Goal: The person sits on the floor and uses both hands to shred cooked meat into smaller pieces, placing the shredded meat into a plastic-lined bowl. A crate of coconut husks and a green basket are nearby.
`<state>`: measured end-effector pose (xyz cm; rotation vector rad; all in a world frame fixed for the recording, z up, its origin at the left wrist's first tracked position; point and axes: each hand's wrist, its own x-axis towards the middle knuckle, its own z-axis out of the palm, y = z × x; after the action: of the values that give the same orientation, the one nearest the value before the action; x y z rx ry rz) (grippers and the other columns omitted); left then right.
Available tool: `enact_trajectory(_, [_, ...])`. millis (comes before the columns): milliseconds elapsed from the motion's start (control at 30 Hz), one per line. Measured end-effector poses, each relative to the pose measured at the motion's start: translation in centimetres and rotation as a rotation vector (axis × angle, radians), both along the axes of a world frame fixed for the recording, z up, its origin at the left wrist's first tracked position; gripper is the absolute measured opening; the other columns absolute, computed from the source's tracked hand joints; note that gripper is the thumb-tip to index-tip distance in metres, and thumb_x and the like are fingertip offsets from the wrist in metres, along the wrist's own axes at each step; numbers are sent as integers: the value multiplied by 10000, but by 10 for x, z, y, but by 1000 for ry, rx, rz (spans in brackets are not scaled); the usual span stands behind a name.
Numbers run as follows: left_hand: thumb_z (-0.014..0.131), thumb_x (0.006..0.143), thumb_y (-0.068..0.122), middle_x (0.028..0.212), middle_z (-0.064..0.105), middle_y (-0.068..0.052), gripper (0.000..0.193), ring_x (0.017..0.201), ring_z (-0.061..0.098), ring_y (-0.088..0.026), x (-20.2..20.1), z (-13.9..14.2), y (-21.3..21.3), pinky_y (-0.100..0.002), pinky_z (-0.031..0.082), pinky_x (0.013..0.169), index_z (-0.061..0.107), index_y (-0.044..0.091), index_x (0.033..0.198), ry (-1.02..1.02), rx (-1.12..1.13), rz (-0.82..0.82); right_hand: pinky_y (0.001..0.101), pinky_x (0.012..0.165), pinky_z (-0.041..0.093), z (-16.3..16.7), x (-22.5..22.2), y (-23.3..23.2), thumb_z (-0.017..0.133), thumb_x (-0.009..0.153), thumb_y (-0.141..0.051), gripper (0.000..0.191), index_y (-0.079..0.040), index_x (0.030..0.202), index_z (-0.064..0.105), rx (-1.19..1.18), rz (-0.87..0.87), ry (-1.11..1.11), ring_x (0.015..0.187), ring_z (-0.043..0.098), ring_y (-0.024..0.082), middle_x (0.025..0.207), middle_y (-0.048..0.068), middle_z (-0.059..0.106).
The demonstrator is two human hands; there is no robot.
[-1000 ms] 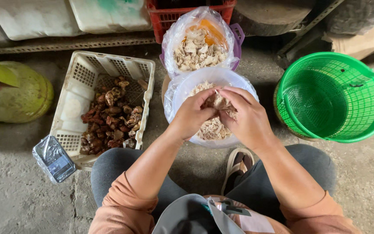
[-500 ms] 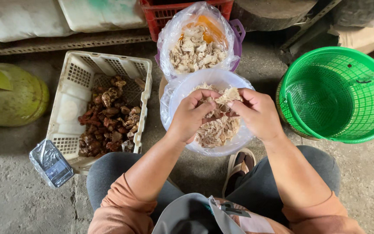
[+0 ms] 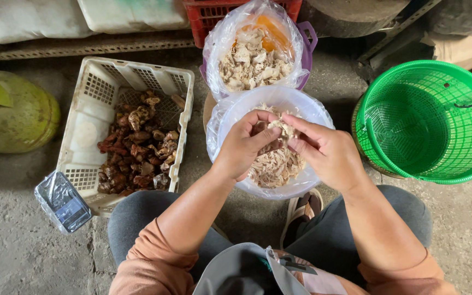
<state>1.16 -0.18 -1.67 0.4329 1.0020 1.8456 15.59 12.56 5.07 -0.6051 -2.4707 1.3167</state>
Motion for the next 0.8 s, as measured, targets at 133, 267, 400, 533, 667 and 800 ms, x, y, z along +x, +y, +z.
enact_trajectory(133, [660,971,62,1035,656,-73,197,926,697,-169,2,3,-3,-340,636,822,591,4,1146,-155,5,-57,213,721,562,-3,0,0,772,937,-132,324,-132,1259,739,186,-43,80,829,714,49,1037,-6,771])
enact_trajectory(267, [670,971,46,1036,651,-91,177,923,695,-190,-1,6,-4,-368,640,793,579,14,1118,-194,40,-27,234,721,553,-6,0,11,724,965,-116,282,-76,1245,734,-190,-95,77,790,675,80,972,19,771])
enact_trajectory(400, [726,911,-21,1048,629,-86,249,928,686,-186,-3,7,-3,-356,631,790,583,0,1114,-130,16,18,230,727,569,-6,3,19,642,1022,-110,263,-75,1269,724,-238,-102,110,783,681,91,983,22,752])
enact_trajectory(533, [777,862,-7,1066,622,-81,307,900,672,-183,-1,6,-6,-332,609,747,594,-1,1109,21,-5,-65,236,755,586,-5,0,16,689,1001,-102,229,-63,1222,735,-64,-36,134,856,713,96,1040,51,725])
enact_trajectory(667, [824,839,30,1087,626,-89,380,921,663,-173,-2,5,-7,-310,598,774,610,-25,1147,159,-17,-94,231,781,583,0,-4,9,736,945,-120,264,-69,1203,721,-20,-63,152,916,719,89,1055,61,763])
enact_trajectory(800, [853,813,72,1069,612,-82,524,954,640,-144,-3,4,-4,-294,604,801,604,-20,1264,244,-75,-57,285,655,530,10,-1,2,728,956,-117,292,-116,1243,782,53,-62,-114,744,664,166,923,117,772])
